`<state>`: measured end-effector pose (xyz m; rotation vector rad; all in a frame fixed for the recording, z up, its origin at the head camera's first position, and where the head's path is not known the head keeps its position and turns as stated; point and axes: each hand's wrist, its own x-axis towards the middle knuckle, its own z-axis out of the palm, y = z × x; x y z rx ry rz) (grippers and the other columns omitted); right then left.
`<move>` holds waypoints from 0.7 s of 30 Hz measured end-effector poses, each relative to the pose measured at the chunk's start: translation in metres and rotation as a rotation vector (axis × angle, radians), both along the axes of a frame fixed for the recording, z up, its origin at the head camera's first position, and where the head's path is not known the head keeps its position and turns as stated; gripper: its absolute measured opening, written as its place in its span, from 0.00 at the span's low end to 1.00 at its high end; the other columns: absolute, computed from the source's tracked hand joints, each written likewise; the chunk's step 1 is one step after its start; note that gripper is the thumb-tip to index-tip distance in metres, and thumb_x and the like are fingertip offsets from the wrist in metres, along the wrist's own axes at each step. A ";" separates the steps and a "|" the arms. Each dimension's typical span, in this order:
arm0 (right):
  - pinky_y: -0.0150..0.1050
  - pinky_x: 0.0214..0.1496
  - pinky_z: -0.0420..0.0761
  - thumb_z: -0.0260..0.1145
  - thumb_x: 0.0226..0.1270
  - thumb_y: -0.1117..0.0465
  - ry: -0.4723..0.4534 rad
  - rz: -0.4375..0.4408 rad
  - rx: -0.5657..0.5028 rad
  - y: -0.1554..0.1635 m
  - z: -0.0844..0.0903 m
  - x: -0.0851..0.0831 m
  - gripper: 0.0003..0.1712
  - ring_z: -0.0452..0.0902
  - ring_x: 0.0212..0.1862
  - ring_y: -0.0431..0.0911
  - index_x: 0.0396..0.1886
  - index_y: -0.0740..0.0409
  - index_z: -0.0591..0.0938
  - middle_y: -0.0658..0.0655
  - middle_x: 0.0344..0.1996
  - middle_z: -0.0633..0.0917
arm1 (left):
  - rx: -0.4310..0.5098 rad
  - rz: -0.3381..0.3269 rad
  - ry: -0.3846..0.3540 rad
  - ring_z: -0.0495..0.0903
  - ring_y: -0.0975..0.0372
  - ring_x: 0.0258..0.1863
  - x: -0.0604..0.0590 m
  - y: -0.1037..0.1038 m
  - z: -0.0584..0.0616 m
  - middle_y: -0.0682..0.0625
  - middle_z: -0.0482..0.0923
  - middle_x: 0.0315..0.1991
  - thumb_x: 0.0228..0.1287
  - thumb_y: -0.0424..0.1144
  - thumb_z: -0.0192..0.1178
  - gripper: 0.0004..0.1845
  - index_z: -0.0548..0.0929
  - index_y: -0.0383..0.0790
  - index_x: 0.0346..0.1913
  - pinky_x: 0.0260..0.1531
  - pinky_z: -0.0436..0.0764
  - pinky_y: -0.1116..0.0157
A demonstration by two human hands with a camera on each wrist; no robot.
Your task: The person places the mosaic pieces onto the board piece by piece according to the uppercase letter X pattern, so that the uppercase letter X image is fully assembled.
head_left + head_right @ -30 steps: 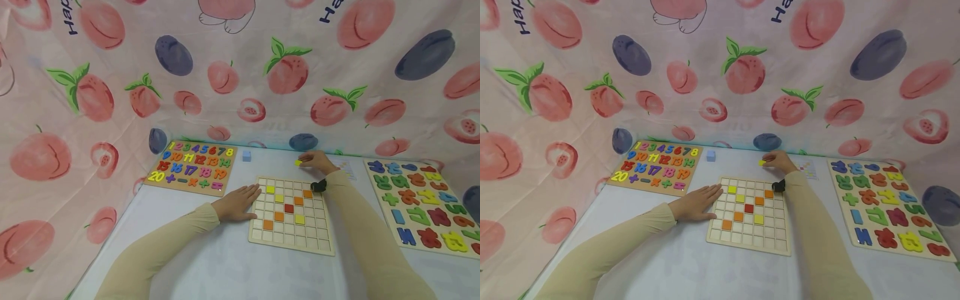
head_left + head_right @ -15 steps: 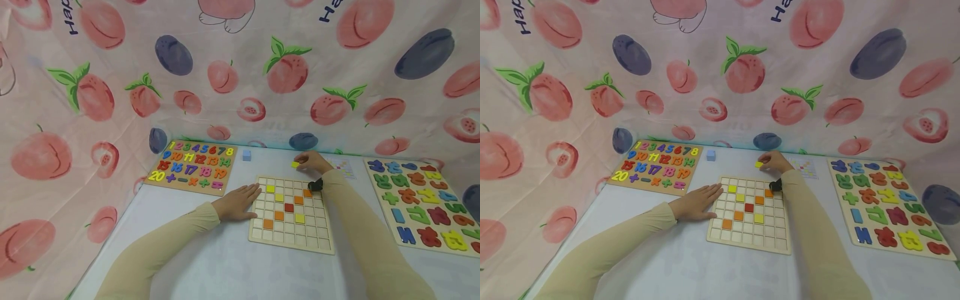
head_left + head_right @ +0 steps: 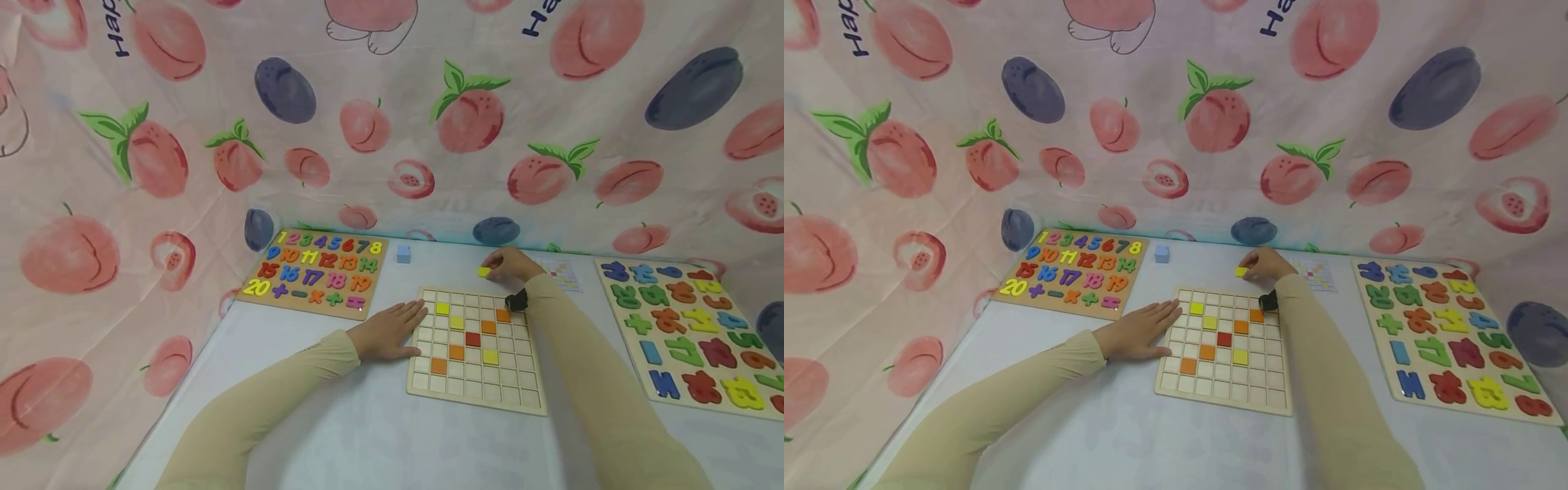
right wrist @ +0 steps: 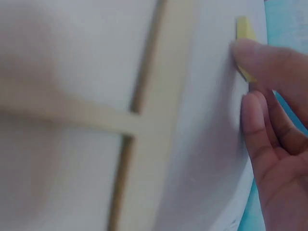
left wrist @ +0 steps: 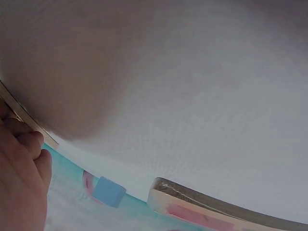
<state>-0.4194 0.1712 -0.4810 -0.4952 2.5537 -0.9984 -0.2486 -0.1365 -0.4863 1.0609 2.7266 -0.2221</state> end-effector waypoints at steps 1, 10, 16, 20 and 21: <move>0.44 0.52 0.77 0.70 0.55 0.66 0.000 0.016 -0.001 0.001 0.001 0.000 0.19 0.76 0.46 0.52 0.47 0.68 0.82 0.67 0.46 0.82 | 0.000 -0.001 0.001 0.39 0.59 0.76 0.000 0.000 0.000 0.48 0.37 0.77 0.66 0.68 0.37 0.45 0.41 0.42 0.75 0.74 0.46 0.63; 0.45 0.52 0.79 0.69 0.57 0.67 -0.003 0.067 -0.004 0.007 0.001 0.001 0.19 0.78 0.46 0.53 0.48 0.69 0.81 0.68 0.46 0.83 | 0.009 -0.013 0.013 0.41 0.58 0.76 -0.001 -0.001 -0.001 0.46 0.38 0.77 0.66 0.67 0.38 0.45 0.42 0.41 0.75 0.74 0.47 0.62; 0.37 0.44 0.79 0.70 0.55 0.67 0.007 0.089 -0.018 0.012 -0.001 0.002 0.17 0.78 0.37 0.43 0.45 0.68 0.82 0.62 0.37 0.85 | 0.005 -0.007 0.009 0.40 0.58 0.76 -0.002 0.001 -0.002 0.47 0.37 0.77 0.66 0.67 0.37 0.45 0.41 0.42 0.75 0.74 0.47 0.63; 0.31 0.39 0.78 0.72 0.53 0.65 -0.004 0.125 -0.040 0.015 0.000 0.008 0.17 0.77 0.33 0.39 0.42 0.68 0.83 0.57 0.32 0.85 | 0.001 -0.006 0.006 0.40 0.58 0.76 -0.002 0.001 -0.002 0.47 0.37 0.77 0.66 0.67 0.38 0.45 0.41 0.41 0.75 0.74 0.47 0.63; 0.31 0.38 0.78 0.72 0.53 0.64 -0.006 0.131 -0.039 0.015 0.001 0.010 0.17 0.76 0.33 0.39 0.42 0.67 0.83 0.56 0.31 0.85 | -0.003 -0.006 0.007 0.40 0.58 0.76 -0.002 0.000 -0.001 0.47 0.37 0.77 0.66 0.67 0.38 0.45 0.41 0.41 0.75 0.74 0.47 0.63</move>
